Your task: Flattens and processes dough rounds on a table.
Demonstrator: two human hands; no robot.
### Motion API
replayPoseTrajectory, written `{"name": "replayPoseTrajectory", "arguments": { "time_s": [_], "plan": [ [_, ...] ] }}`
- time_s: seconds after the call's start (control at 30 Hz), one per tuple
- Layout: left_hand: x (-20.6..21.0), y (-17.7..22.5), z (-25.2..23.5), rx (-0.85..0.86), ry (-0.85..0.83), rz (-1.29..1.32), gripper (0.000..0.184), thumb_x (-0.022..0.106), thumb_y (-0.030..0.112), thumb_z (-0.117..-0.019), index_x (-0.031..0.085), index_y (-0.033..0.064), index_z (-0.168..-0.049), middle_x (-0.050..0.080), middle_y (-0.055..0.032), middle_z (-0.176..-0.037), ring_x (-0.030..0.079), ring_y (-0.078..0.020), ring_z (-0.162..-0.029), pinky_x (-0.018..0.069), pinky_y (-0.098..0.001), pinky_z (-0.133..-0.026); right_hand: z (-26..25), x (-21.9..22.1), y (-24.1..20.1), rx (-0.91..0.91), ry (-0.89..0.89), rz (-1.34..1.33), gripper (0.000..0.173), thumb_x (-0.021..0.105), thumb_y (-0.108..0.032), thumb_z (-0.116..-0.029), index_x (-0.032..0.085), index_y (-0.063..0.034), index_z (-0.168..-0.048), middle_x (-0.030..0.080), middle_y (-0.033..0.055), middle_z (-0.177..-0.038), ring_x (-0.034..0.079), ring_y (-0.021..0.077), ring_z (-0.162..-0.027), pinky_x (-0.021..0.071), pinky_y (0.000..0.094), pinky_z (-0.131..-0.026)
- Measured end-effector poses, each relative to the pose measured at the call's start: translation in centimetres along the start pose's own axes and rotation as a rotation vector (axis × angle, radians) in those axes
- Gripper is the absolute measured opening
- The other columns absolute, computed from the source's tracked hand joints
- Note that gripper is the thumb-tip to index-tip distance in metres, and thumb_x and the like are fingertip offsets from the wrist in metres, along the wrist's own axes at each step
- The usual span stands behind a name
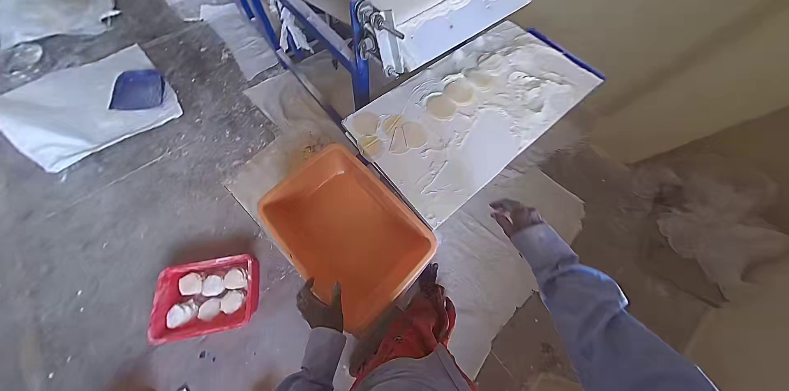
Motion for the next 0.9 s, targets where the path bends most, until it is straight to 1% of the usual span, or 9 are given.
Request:
{"name": "replayPoseTrajectory", "arguments": {
  "time_s": [0.07,0.17,0.3,0.37,0.5,0.57,0.73,0.83,0.9],
  "plan": [
    [1.8,6.6,-1.0,0.377,0.068,-0.020,0.039,0.070,0.021,-0.0877,0.067,-0.0079,-0.113,0.062,-0.0324,-0.124,0.053,-0.0522,-0.123,0.0423,-0.0625,-0.104,-7.8,-0.6,-1.9,-0.135,0.057,-0.062,0.025,0.062,-0.017,-0.1029,0.070,-0.0011,-0.120,0.071,0.0219,-0.117,0.069,0.0409,-0.110,0.0518,0.0617,-0.098],
    [8.5,16.6,-3.3,0.580,0.046,-0.002,0.020,0.067,0.017,-0.0887,0.075,-0.0003,-0.096,0.071,-0.0216,-0.104,0.065,-0.0419,-0.106,0.0513,-0.0556,-0.094,-16.0,0.4,-5.1,-0.157,-0.057,-0.120,0.024,0.064,-0.018,-0.1018,0.071,0.0013,-0.115,0.071,0.0233,-0.116,0.068,0.0411,-0.112,0.0502,0.0608,-0.100],
    [18.8,27.3,-8.7,0.455,-0.096,0.049,0.017,0.067,0.011,-0.0935,0.074,-0.0027,-0.102,0.071,-0.0204,-0.103,0.066,-0.0363,-0.104,0.0527,-0.0487,-0.093,-24.9,0.9,-8.3,-0.108,-0.167,-0.094,0.029,0.060,-0.019,-0.1040,0.068,-0.0029,-0.127,0.066,0.0224,-0.130,0.062,0.0407,-0.124,0.0464,0.0593,-0.106],
    [22.5,30.2,-11.9,0.372,-0.110,-0.018,0.025,0.066,0.013,-0.0968,0.071,-0.0013,-0.116,0.068,-0.0231,-0.118,0.063,-0.0385,-0.116,0.0502,-0.0493,-0.100,-28.7,1.6,-8.9,-0.052,-0.159,-0.131,0.035,0.061,-0.021,-0.1038,0.063,-0.0048,-0.135,0.064,0.0210,-0.134,0.060,0.0394,-0.126,0.0462,0.0580,-0.106],
    [25.8,31.9,-18.1,0.202,-0.075,-0.222,0.056,0.068,0.018,-0.0982,0.049,-0.0004,-0.147,0.050,-0.0273,-0.147,0.045,-0.0421,-0.140,0.0343,-0.0482,-0.119,-33.9,3.0,-9.7,0.047,-0.197,0.045,0.052,0.066,-0.038,-0.0998,0.057,-0.0072,-0.140,0.054,0.0214,-0.144,0.060,0.0395,-0.125,0.0502,0.0571,-0.101],
    [25.9,31.9,-19.9,0.090,-0.065,-0.297,0.051,0.067,0.022,-0.0996,0.054,0.0012,-0.144,0.051,-0.0254,-0.146,0.044,-0.0411,-0.140,0.0359,-0.0485,-0.118,-34.7,2.8,-10.0,0.032,-0.255,0.086,0.046,0.066,-0.037,-0.0998,0.062,-0.0064,-0.133,0.059,0.0221,-0.140,0.061,0.0398,-0.126,0.0492,0.0593,-0.101],
    [25.6,32.1,-20.3,-0.116,-0.046,-0.241,0.027,0.072,0.024,-0.0961,0.072,0.0047,-0.115,0.064,-0.0226,-0.127,0.053,-0.0403,-0.131,0.0419,-0.0533,-0.111,-34.8,2.0,-7.8,-0.115,-0.405,0.036,0.036,0.064,-0.034,-0.1012,0.069,-0.0060,-0.122,0.067,0.0214,-0.127,0.062,0.0402,-0.122,0.0480,0.0615,-0.101],
    [25.3,32.3,-19.0,-0.115,0.046,-0.193,0.030,0.073,0.021,-0.0949,0.071,0.0005,-0.117,0.066,-0.0249,-0.124,0.056,-0.0425,-0.127,0.0400,-0.0545,-0.112,-35.0,0.5,-5.3,-0.174,-0.335,-0.273,0.031,0.074,-0.023,-0.0946,0.069,0.0005,-0.115,0.072,0.0217,-0.112,0.068,0.0364,-0.108,0.0514,0.0566,-0.096],
    [24.9,32.9,-17.7,-0.105,0.160,-0.149,0.036,0.075,0.020,-0.0930,0.067,-0.0001,-0.122,0.062,-0.0270,-0.129,0.053,-0.0448,-0.129,0.0390,-0.0555,-0.112,-35.6,-0.3,-4.1,-0.195,-0.313,-0.565,0.030,0.077,-0.007,-0.0898,0.064,0.0049,-0.114,0.071,0.0200,-0.103,0.070,0.0271,-0.090,0.0574,0.0456,-0.085]
  ]
}}
Point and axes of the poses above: each hand's wrist, its own z-axis away from the middle knuckle, its own x-axis out of the palm, y = z × x, the point moved 7 cm from there along -z, towards the middle knuckle
